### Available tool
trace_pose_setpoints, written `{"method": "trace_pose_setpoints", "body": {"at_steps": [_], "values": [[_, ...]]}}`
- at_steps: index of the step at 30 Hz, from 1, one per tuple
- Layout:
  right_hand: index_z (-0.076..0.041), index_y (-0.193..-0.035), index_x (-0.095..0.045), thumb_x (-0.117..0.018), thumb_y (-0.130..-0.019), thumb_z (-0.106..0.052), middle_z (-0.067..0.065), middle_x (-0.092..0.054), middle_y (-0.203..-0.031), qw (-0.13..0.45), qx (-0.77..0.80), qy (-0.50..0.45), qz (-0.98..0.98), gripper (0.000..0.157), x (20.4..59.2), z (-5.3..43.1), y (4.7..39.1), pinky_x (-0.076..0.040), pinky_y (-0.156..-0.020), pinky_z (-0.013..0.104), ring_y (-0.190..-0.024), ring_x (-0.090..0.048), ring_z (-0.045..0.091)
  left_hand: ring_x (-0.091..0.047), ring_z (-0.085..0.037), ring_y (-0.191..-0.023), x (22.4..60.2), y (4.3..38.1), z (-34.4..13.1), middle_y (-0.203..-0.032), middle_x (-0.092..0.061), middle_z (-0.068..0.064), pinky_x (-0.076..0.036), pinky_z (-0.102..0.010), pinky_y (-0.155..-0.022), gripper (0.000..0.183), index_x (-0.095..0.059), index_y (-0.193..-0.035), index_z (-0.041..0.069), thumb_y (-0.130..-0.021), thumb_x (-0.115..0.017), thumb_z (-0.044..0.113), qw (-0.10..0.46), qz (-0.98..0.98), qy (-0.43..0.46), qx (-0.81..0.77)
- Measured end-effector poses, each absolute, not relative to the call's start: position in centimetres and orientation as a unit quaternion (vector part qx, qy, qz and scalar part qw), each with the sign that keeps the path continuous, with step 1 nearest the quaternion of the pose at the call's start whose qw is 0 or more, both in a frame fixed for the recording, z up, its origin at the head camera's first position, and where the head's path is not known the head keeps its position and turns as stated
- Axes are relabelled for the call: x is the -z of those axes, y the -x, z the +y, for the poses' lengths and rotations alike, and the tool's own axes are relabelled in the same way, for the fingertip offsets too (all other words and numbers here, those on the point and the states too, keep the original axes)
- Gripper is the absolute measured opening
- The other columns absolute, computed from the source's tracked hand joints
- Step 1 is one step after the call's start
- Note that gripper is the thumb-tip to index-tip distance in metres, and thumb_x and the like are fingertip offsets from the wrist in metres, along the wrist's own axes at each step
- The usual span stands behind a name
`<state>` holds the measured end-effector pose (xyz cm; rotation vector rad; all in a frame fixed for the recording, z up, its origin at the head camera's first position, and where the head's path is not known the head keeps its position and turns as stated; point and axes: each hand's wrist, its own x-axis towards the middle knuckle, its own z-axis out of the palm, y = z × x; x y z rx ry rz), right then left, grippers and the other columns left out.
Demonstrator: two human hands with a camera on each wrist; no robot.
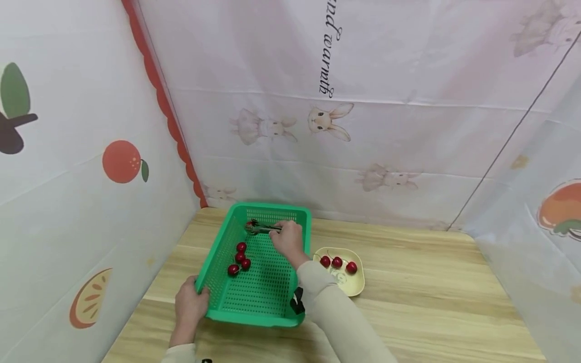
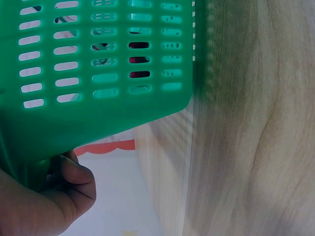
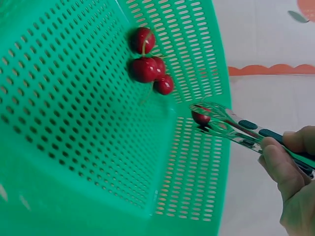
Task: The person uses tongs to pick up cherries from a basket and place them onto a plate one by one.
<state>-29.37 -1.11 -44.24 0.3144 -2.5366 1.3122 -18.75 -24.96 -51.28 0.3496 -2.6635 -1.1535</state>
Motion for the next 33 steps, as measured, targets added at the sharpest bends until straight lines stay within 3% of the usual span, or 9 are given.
{"method": "trace_pose_setpoints", "body": {"at_steps": [11, 26, 33], "values": [[0.004, -0.109, -0.065, -0.062, -0.087, -0.008, -0.004, -0.039, -0.040, 0.079, -0.477, -0.095, -0.870, 0.025, 42.7, 0.7, 27.7, -0.025, -0.033, 0.021, -0.031, -0.025, 0.007, -0.054, -0.038, -0.082, 51.3, 18.3, -25.1, -0.097, -0.056, -0.031, -0.045, -0.051, -0.069, 0.038, -0.047, -0.117, -0.017, -0.084, -0.052, 0.000, 0.114, -0.906, -0.129, 0.387], [0.004, -0.101, -0.068, -0.068, -0.082, -0.007, -0.003, -0.045, -0.043, 0.136, -0.490, -0.129, -0.852, 0.022, 42.3, 4.0, 24.0, -0.029, -0.032, 0.020, -0.031, -0.029, 0.001, -0.055, -0.040, -0.085, 51.2, 18.8, -25.1, -0.101, -0.056, -0.032, -0.045, -0.052, -0.072, 0.037, -0.047, -0.119, -0.016, -0.085, -0.052, 0.000, 0.110, -0.905, -0.126, 0.392], [0.004, -0.092, -0.070, -0.072, -0.077, -0.003, 0.004, -0.063, -0.062, 0.172, -0.493, -0.132, -0.843, 0.017, 42.7, 6.1, 22.2, -0.035, -0.035, 0.020, -0.038, -0.040, 0.000, -0.055, -0.038, -0.082, 51.2, 18.7, -24.9, -0.100, -0.056, -0.032, -0.046, -0.051, -0.070, 0.038, -0.046, -0.119, -0.017, -0.086, -0.052, 0.000, 0.104, -0.905, -0.121, 0.394]]}}
